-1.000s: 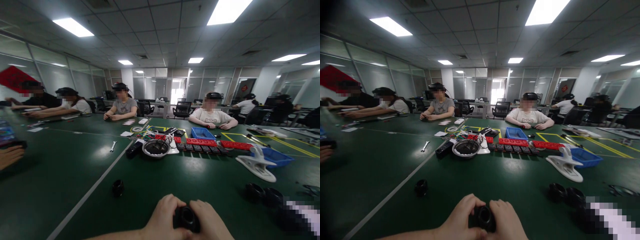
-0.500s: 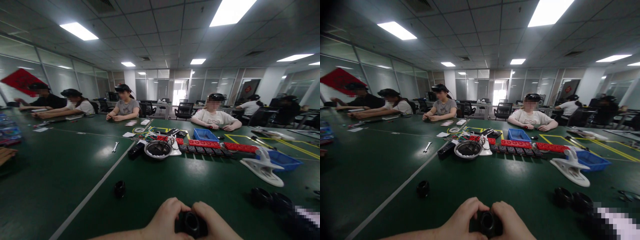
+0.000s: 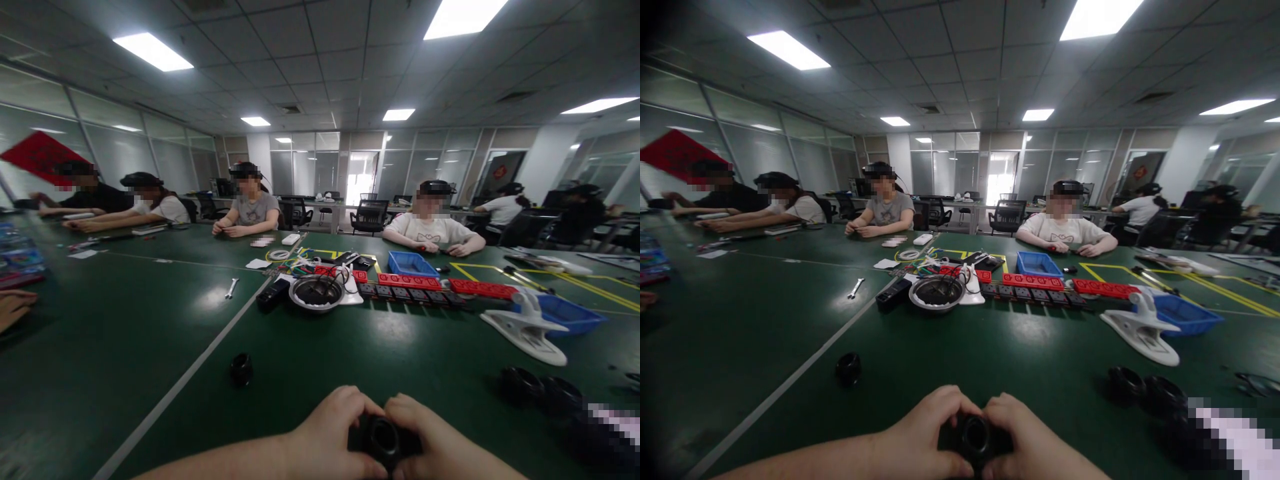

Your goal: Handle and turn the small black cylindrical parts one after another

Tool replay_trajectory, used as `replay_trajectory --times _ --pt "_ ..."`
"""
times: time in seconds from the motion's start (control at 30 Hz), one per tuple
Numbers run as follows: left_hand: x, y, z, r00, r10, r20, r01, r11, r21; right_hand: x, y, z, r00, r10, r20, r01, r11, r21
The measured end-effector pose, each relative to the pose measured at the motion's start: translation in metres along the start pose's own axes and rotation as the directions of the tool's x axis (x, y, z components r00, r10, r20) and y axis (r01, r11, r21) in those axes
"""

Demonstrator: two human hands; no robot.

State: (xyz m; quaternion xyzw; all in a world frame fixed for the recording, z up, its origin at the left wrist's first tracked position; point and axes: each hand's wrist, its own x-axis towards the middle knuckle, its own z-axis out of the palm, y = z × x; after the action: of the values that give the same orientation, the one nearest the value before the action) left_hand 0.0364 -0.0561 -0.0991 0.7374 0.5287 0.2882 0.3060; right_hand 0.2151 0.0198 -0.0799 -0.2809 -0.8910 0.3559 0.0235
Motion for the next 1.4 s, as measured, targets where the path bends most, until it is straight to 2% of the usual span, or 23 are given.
replay_trajectory --times 0.1,0.27,0.33,0.4,0.5,0.57,0.63,0.7,0.8,0.9,0.97,1.1,1.17,1.27,1.4 --pt "0.001 0.001 0.003 1.000 -0.029 -0.010 0.029 1.000 0.002 0.004 0.004 0.009 0.997 0.030 -0.069 -0.036 0.995 -0.089" --pt "0.003 0.006 0.009 0.977 -0.185 -0.104 0.192 0.979 0.065 0.008 0.003 0.027 0.974 0.045 -0.221 -0.107 0.954 -0.279" --pt "0.003 0.006 0.009 0.971 -0.205 -0.121 0.213 0.975 0.060 0.007 0.000 0.028 0.962 0.064 -0.264 -0.148 0.939 -0.310" --pt "0.002 0.005 0.008 0.978 -0.180 -0.103 0.185 0.982 0.046 0.005 -0.005 0.024 0.968 0.069 -0.240 -0.138 0.949 -0.283" --pt "0.003 0.003 0.004 0.992 -0.109 -0.057 0.111 0.993 0.026 0.000 -0.008 0.011 0.993 0.022 -0.114 -0.037 0.990 -0.133" --pt "0.003 0.001 0.004 0.996 -0.076 -0.050 0.077 0.997 0.027 -0.002 -0.006 0.003 0.999 -0.017 -0.035 0.016 0.999 -0.032" --pt "0.003 0.000 0.005 0.996 -0.061 -0.062 0.063 0.998 0.029 -0.001 -0.001 0.001 1.000 -0.021 -0.010 0.021 1.000 0.001" --pt "0.004 0.000 0.008 0.995 -0.066 -0.080 0.068 0.997 0.022 0.002 0.004 0.006 0.999 0.018 -0.044 -0.020 0.998 -0.052" --pt "0.004 0.000 0.012 0.989 -0.097 -0.109 0.101 0.995 0.027 0.008 0.007 0.020 0.984 0.083 -0.156 -0.114 0.972 -0.204" --pt "0.004 0.001 0.014 0.983 -0.121 -0.134 0.129 0.990 0.053 0.009 0.003 0.027 0.973 0.066 -0.222 -0.130 0.949 -0.289" --pt "0.004 0.001 0.013 0.984 -0.117 -0.131 0.124 0.991 0.048 0.007 -0.002 0.023 0.979 0.056 -0.198 -0.112 0.951 -0.287" --pt "0.002 -0.002 0.007 0.997 -0.047 -0.069 0.047 0.999 0.011 0.001 -0.006 0.007 0.999 0.016 -0.046 -0.023 0.986 -0.164" --pt "0.002 -0.003 0.005 0.999 -0.011 -0.035 0.011 1.000 -0.002 0.000 -0.004 0.002 1.000 0.002 -0.015 -0.004 0.992 -0.126" --pt "0.003 -0.004 0.004 1.000 0.002 -0.019 -0.002 1.000 -0.014 0.003 0.003 0.005 0.999 -0.015 -0.039 0.009 0.987 -0.162" --pt "0.005 -0.003 0.010 0.995 -0.044 -0.088 0.045 0.999 0.017 0.009 0.008 0.020 0.989 0.002 -0.146 -0.039 0.966 -0.254"
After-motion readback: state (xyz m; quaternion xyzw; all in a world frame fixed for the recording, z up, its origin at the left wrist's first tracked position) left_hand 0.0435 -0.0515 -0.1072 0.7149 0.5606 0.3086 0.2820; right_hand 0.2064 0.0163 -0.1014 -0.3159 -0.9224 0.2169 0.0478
